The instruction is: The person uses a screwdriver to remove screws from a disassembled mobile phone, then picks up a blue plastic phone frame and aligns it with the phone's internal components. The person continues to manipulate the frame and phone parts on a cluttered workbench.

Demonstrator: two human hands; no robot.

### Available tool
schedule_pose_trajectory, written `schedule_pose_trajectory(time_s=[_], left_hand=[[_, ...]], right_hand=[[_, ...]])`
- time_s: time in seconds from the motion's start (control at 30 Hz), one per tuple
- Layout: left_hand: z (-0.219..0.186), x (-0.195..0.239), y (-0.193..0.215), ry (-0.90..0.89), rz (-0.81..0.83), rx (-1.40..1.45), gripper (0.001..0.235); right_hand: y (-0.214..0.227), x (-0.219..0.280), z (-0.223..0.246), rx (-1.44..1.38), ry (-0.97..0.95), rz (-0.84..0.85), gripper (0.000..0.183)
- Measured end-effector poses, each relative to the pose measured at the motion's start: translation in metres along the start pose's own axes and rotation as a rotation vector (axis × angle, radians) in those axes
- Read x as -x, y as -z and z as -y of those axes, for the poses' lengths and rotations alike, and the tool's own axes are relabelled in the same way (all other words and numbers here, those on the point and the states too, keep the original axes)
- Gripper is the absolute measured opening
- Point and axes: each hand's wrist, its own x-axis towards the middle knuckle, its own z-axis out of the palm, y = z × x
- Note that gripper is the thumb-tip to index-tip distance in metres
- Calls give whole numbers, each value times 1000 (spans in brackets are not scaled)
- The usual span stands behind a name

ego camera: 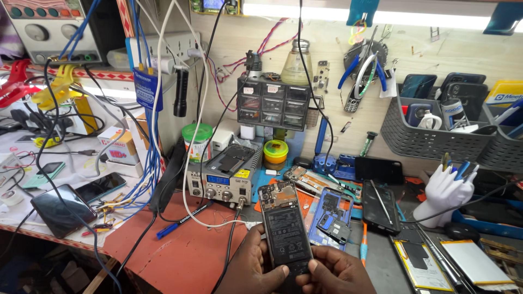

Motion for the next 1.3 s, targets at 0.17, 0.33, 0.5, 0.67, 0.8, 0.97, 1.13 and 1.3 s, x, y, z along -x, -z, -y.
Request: schedule_pose_trajectory(time_s=[0.17,0.33,0.5,0.67,0.8,0.97,1.13,1.3], left_hand=[[-3,-2,0,46,-38,61,91],[1,-3,-2,-48,-35,38,93],[1,-2,1,-53,-46,74,89],[3,-4,4,-50,-110,30,93],[8,-8,3,-134,-173,36,91],[2,-5,4,-177,-183,179,92],[-15,2,24,-105,-275,66,90],[-8,7,35,-48,-82,144,75]], right_hand=[[-5,-6,-2,71,9,-22,33],[-6,-13,-7,136,5,-25,32],[-6,-20,-13,143,30,-27,34],[-8,-15,-17,168,57,-119,44],[-8,-11,-15,80,102,-174,43],[-3,-23,-40,98,157,-348,40],[21,-37,-75,404,423,-430,35],[79,-43,-60,773,746,-429,27]])
